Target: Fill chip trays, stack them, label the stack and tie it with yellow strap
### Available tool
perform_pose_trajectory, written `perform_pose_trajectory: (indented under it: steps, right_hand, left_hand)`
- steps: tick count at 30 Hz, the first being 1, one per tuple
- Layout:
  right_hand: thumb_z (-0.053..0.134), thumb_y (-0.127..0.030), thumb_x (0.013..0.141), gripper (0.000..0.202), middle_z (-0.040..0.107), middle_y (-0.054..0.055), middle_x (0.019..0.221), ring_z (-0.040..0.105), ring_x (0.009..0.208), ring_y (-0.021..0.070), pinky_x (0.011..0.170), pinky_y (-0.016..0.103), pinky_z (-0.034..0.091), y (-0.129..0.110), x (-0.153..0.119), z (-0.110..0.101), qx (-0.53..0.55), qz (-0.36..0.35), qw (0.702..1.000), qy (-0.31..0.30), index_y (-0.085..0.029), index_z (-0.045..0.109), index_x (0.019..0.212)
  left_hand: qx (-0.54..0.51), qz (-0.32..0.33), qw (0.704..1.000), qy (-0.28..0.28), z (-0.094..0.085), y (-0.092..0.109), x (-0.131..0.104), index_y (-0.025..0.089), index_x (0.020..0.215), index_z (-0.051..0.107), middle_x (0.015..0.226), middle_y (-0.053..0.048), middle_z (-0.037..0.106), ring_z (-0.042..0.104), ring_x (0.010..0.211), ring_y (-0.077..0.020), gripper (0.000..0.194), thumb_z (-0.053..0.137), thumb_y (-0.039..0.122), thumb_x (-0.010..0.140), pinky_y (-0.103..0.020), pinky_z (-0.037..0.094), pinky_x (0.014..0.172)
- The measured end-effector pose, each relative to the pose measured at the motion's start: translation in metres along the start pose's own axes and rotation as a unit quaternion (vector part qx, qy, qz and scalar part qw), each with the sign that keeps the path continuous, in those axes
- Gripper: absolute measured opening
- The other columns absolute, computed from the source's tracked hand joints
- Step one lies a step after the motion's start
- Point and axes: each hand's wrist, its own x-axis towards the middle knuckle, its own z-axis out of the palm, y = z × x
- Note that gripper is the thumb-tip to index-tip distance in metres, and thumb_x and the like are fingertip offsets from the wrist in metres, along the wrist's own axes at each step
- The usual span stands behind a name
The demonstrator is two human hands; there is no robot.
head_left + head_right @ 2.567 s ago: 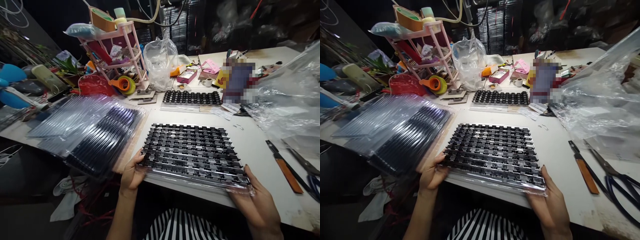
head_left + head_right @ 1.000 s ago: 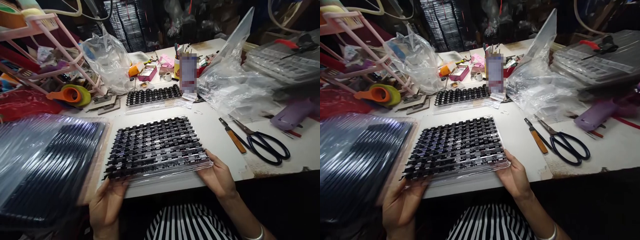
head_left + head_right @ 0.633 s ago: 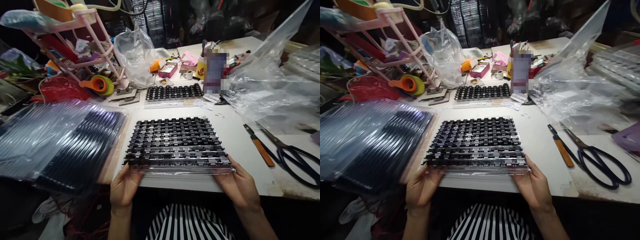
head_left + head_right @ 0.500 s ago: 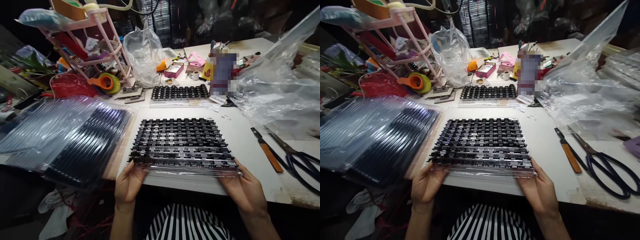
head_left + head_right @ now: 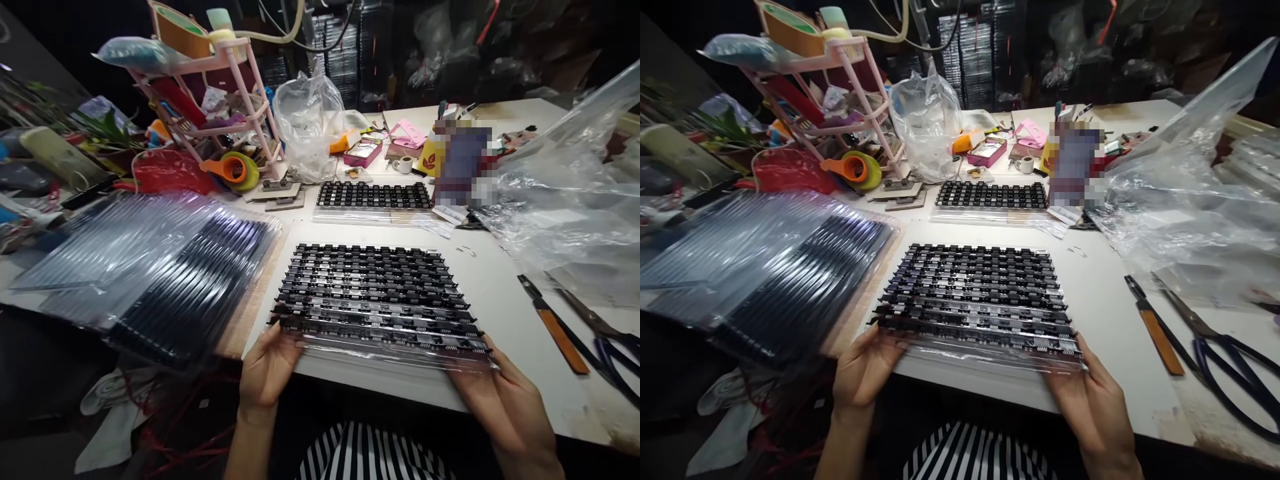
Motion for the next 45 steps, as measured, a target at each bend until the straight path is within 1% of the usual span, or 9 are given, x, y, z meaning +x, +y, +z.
perform_pose_trajectory:
  steps: [10,17,22,26,28,33,39,42,45]
  right_hand:
    - [0.051,-0.038,0.084,0.032,0.068,0.006,0.112,0.059,0.110,0.0243,0.082,0.041,0.058,-0.007,-0.009,-0.014,-0.045,0.060,0.997,0.028,-0.030,0.064,0.113]
    - [0.042,-0.031,0.089,0.032,0.068,0.008,0.112,0.058,0.113,0.0190,0.086,0.033,0.055,-0.004,-0.012,-0.012,-0.045,0.041,0.998,0.023,-0.026,0.063,0.113]
    - [0.040,-0.026,0.091,0.032,0.063,0.003,0.122,0.054,0.117,0.0195,0.091,0.040,0.053,-0.002,-0.010,-0.010,-0.065,-0.013,0.998,-0.023,-0.030,0.063,0.111]
    - [0.042,-0.025,0.092,0.030,0.059,0.000,0.127,0.050,0.121,0.0210,0.093,0.046,0.051,0.000,-0.008,-0.013,-0.080,-0.026,0.993,-0.082,-0.034,0.063,0.111]
    - [0.043,-0.025,0.092,0.029,0.058,-0.001,0.128,0.049,0.123,0.0214,0.093,0.047,0.051,0.000,-0.008,-0.013,-0.080,-0.023,0.992,-0.096,-0.035,0.062,0.111]
    - [0.044,-0.025,0.092,0.029,0.058,-0.001,0.128,0.049,0.123,0.0227,0.091,0.049,0.053,0.000,-0.007,-0.013,-0.077,-0.022,0.990,-0.113,-0.036,0.062,0.111]
    - [0.044,-0.025,0.091,0.030,0.060,0.002,0.126,0.052,0.120,0.0230,0.088,0.045,0.055,-0.002,-0.007,-0.014,-0.054,-0.001,0.993,-0.101,-0.033,0.061,0.114]
    - [0.043,-0.025,0.092,0.030,0.060,0.002,0.126,0.053,0.119,0.0225,0.091,0.046,0.053,-0.002,-0.007,-0.013,-0.050,0.001,0.992,-0.115,-0.032,0.060,0.116]
    - [0.043,-0.025,0.091,0.030,0.060,0.003,0.126,0.054,0.118,0.0228,0.092,0.046,0.053,-0.002,-0.007,-0.012,-0.043,0.004,0.992,-0.120,-0.030,0.060,0.116]
  left_hand:
    - [-0.005,-0.002,1.000,-0.014,0.002,-0.001,-0.003,0.018,0.119,0.059,0.096,-0.008,0.072,0.067,0.087,-0.0198,0.039,0.040,0.004,0.088,-0.035,0.054,0.074]
    - [0.027,-0.018,0.999,-0.030,0.005,0.001,-0.007,0.021,0.127,0.052,0.099,-0.008,0.071,0.065,0.095,-0.0250,0.038,0.038,0.013,0.092,-0.052,0.049,0.088]
    - [0.044,-0.009,0.999,-0.018,0.011,0.001,-0.011,0.023,0.134,0.043,0.104,-0.008,0.069,0.063,0.100,-0.0250,0.042,0.039,0.017,0.093,-0.054,0.046,0.091]
    - [0.131,0.072,0.988,-0.037,0.013,0.001,-0.016,0.038,0.138,0.033,0.107,-0.003,0.067,0.065,0.094,-0.0209,0.057,0.049,0.016,0.088,-0.051,0.047,0.090]
    - [0.190,0.095,0.976,-0.042,0.013,0.001,-0.017,0.039,0.136,0.035,0.106,-0.003,0.067,0.065,0.091,-0.0192,0.056,0.053,0.018,0.087,-0.046,0.049,0.088]
    - [0.286,0.096,0.953,-0.024,0.010,-0.001,-0.013,0.019,0.116,0.060,0.102,-0.007,0.068,0.064,0.088,-0.0155,0.034,0.060,0.025,0.083,-0.030,0.049,0.087]
    - [0.323,0.131,0.937,-0.014,0.010,-0.006,-0.011,0.020,0.104,0.066,0.102,-0.004,0.066,0.061,0.091,-0.0153,0.023,0.061,0.026,0.083,-0.029,0.049,0.086]
    - [0.293,0.132,0.947,-0.025,0.009,-0.005,-0.012,0.022,0.111,0.063,0.108,-0.005,0.065,0.061,0.093,-0.0156,0.027,0.059,0.025,0.084,-0.030,0.048,0.089]
    - [0.233,0.127,0.963,-0.034,0.009,-0.003,-0.013,0.027,0.128,0.050,0.111,-0.006,0.066,0.063,0.093,-0.0163,0.041,0.054,0.026,0.087,-0.034,0.048,0.090]
